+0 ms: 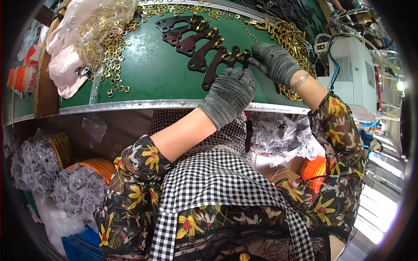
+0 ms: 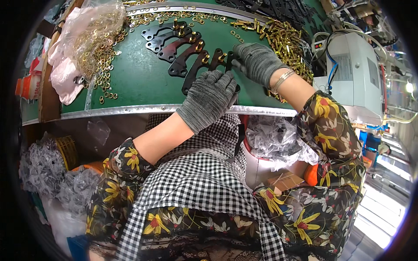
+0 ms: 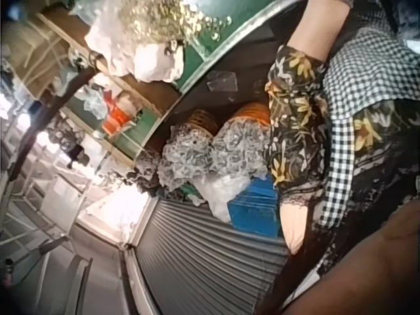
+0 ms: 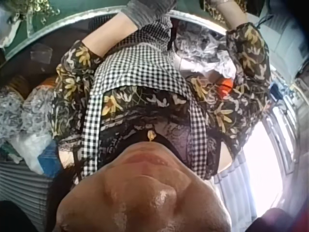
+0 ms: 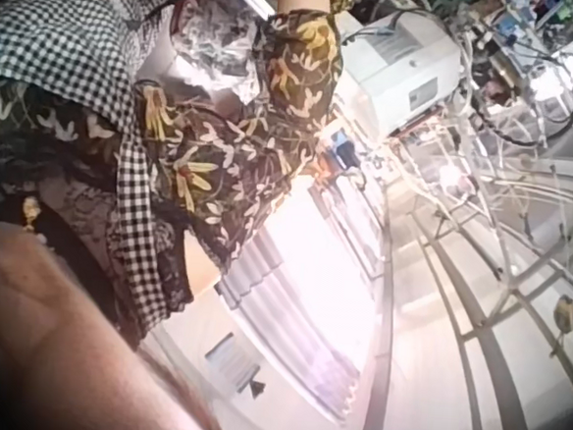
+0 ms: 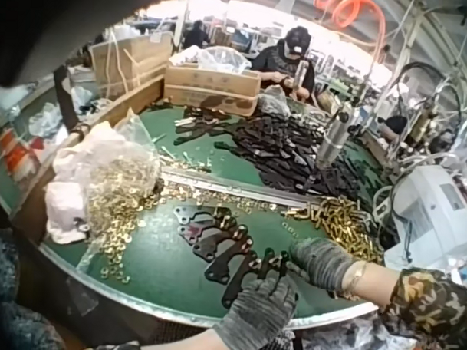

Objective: Assembling hardware components by placing metal washers onto black brackets and securing them.

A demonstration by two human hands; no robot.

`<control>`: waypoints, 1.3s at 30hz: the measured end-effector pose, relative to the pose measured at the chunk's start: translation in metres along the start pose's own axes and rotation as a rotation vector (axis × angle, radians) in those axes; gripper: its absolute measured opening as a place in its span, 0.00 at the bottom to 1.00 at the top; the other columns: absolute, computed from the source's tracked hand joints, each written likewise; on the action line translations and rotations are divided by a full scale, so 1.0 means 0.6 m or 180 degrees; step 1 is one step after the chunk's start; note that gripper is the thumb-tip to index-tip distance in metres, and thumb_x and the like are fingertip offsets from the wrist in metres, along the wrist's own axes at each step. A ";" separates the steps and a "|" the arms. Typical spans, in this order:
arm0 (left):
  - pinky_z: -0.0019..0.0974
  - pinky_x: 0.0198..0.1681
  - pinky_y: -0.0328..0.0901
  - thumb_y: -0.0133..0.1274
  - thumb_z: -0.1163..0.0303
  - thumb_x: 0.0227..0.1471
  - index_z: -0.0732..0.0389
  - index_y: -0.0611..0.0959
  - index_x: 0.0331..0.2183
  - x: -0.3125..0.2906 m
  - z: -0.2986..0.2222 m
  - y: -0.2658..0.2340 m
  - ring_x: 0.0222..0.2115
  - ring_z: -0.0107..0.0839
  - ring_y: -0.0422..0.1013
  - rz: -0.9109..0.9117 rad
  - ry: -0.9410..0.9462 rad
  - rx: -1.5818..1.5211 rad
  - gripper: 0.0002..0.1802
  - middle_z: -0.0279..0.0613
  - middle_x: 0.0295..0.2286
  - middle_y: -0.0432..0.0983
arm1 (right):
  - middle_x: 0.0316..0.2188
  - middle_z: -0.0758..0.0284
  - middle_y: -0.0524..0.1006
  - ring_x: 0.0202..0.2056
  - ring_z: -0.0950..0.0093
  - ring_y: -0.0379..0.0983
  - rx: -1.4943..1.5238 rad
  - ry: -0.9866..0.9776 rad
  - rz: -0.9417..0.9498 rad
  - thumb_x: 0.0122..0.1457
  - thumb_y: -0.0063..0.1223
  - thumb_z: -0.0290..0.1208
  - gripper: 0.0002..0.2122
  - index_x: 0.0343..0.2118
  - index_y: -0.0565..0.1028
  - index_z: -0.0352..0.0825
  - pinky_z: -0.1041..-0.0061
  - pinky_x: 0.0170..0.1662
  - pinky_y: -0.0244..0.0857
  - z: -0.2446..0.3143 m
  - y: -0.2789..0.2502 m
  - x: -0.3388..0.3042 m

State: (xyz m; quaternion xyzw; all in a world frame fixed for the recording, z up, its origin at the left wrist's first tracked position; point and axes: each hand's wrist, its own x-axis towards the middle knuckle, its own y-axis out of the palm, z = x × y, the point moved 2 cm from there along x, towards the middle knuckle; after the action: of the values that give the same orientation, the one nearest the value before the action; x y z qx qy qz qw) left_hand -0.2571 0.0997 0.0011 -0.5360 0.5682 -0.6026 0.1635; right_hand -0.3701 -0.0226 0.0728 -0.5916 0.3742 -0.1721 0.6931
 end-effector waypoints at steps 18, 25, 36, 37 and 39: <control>0.44 0.49 0.63 0.53 0.61 0.51 0.63 0.81 0.40 -0.004 0.001 -0.001 0.44 0.41 0.69 -0.0066 -0.0007 -0.0223 0.18 0.47 0.44 0.75 | 0.26 0.57 0.76 0.31 0.58 0.75 -0.0668 -0.0591 0.0381 0.61 0.50 0.37 0.10 0.33 0.76 0.34 0.62 0.36 0.70 0.004 -0.007 0.018; 0.44 0.49 0.63 0.52 0.61 0.51 0.63 0.81 0.40 0.000 0.003 -0.006 0.44 0.41 0.69 -0.0063 -0.0013 -0.0318 0.17 0.46 0.44 0.75 | 0.23 0.55 0.77 0.31 0.57 0.77 -0.0494 0.0211 0.0727 0.66 0.37 0.44 0.22 0.28 0.78 0.32 0.61 0.38 0.70 0.015 -0.012 0.016; 0.44 0.49 0.63 0.51 0.61 0.52 0.60 0.81 0.39 -0.001 0.001 -0.004 0.44 0.40 0.68 0.0011 0.0024 -0.0228 0.16 0.45 0.45 0.75 | 0.22 0.52 0.77 0.29 0.56 0.76 0.0257 0.0324 0.0384 0.65 0.34 0.48 0.27 0.26 0.78 0.28 0.59 0.42 0.68 -0.012 0.017 0.014; 0.44 0.49 0.63 0.51 0.61 0.52 0.60 0.81 0.39 -0.001 0.000 -0.004 0.44 0.40 0.68 0.0011 0.0029 -0.0228 0.16 0.45 0.45 0.75 | 0.22 0.52 0.77 0.29 0.56 0.76 0.0258 0.0328 0.0381 0.65 0.34 0.48 0.27 0.26 0.78 0.28 0.59 0.42 0.68 -0.013 0.014 0.015; 0.44 0.49 0.63 0.51 0.61 0.52 0.60 0.81 0.40 -0.002 0.000 -0.005 0.45 0.40 0.68 -0.0069 -0.0011 -0.0192 0.16 0.45 0.45 0.75 | 0.18 0.56 0.76 0.26 0.60 0.76 0.0716 0.0637 0.0945 0.65 0.36 0.48 0.26 0.24 0.78 0.30 0.62 0.41 0.68 -0.011 0.013 0.021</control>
State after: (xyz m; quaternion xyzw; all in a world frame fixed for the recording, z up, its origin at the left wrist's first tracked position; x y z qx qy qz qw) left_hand -0.2552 0.1012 0.0033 -0.5478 0.5800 -0.5860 0.1417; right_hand -0.3680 -0.0339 0.0609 -0.4288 0.5026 -0.1668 0.7319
